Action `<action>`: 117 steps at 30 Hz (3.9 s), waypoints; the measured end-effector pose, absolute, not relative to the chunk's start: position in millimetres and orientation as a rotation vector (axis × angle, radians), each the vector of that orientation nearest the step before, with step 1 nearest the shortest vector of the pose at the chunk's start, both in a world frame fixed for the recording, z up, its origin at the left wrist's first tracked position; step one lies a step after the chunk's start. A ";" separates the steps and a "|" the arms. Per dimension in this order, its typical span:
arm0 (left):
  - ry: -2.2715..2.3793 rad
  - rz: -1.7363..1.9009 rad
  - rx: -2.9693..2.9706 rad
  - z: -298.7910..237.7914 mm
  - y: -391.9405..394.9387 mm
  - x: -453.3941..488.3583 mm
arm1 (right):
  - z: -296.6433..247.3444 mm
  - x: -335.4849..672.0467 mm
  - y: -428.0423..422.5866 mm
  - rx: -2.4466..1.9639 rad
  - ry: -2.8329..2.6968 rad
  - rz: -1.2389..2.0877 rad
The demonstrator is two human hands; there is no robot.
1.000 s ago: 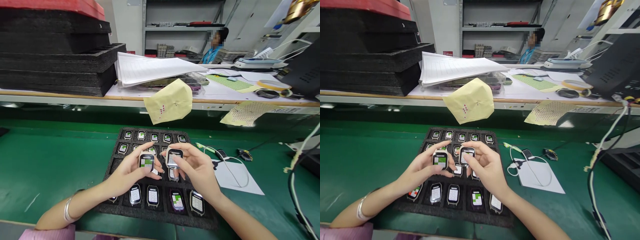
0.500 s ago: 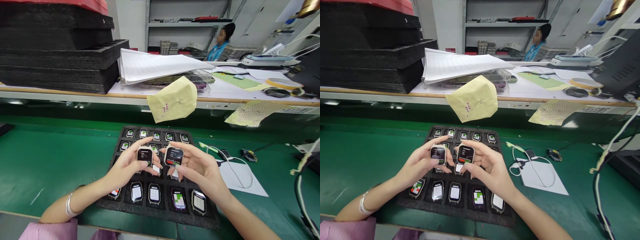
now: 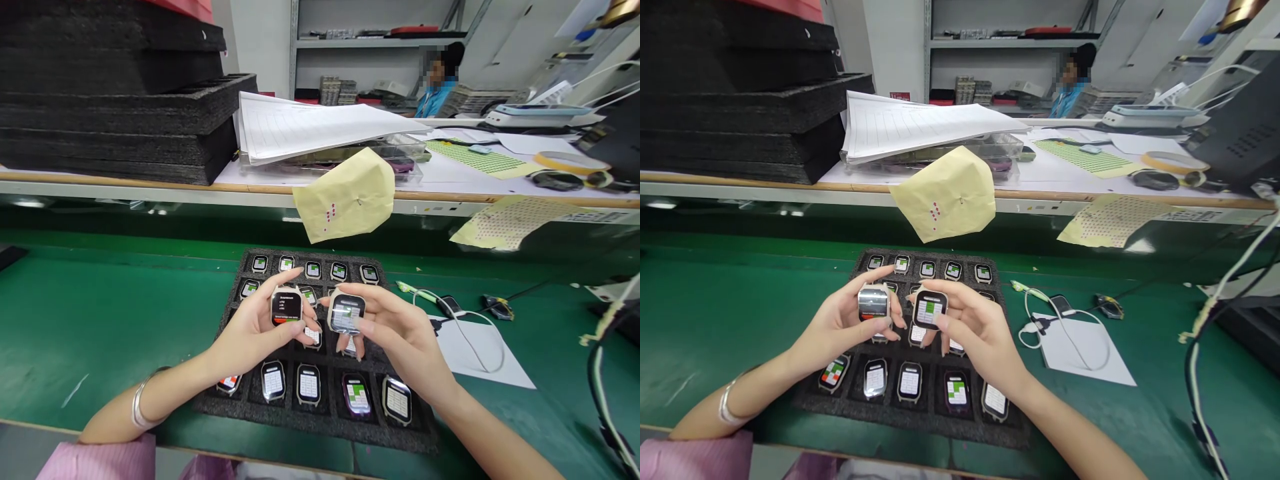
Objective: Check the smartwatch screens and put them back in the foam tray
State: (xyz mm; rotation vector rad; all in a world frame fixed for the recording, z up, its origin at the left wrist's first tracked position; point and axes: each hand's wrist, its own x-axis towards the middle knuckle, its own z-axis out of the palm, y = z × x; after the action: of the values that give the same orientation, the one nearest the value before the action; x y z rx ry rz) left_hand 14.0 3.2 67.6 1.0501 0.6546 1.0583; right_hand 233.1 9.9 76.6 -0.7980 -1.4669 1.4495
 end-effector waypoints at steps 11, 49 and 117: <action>0.677 1.042 1.088 66.1 6.3 13.3 | 77.6 230.5 7.1 -0.943 -1.504 1.374; 1.237 0.493 2.140 1.0 10.2 -78.2 | 19.6 337.2 11.6 -1.410 -2.604 0.465; 0.614 1.118 1.120 82.4 36.5 -15.2 | 64.2 228.9 29.3 -0.762 -1.400 1.674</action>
State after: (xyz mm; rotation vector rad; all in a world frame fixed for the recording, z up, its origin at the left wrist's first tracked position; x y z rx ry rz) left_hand -15.2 36.5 82.4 1.1196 0.6138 1.1182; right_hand 228.9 29.3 64.2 -0.7624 -1.4005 1.6739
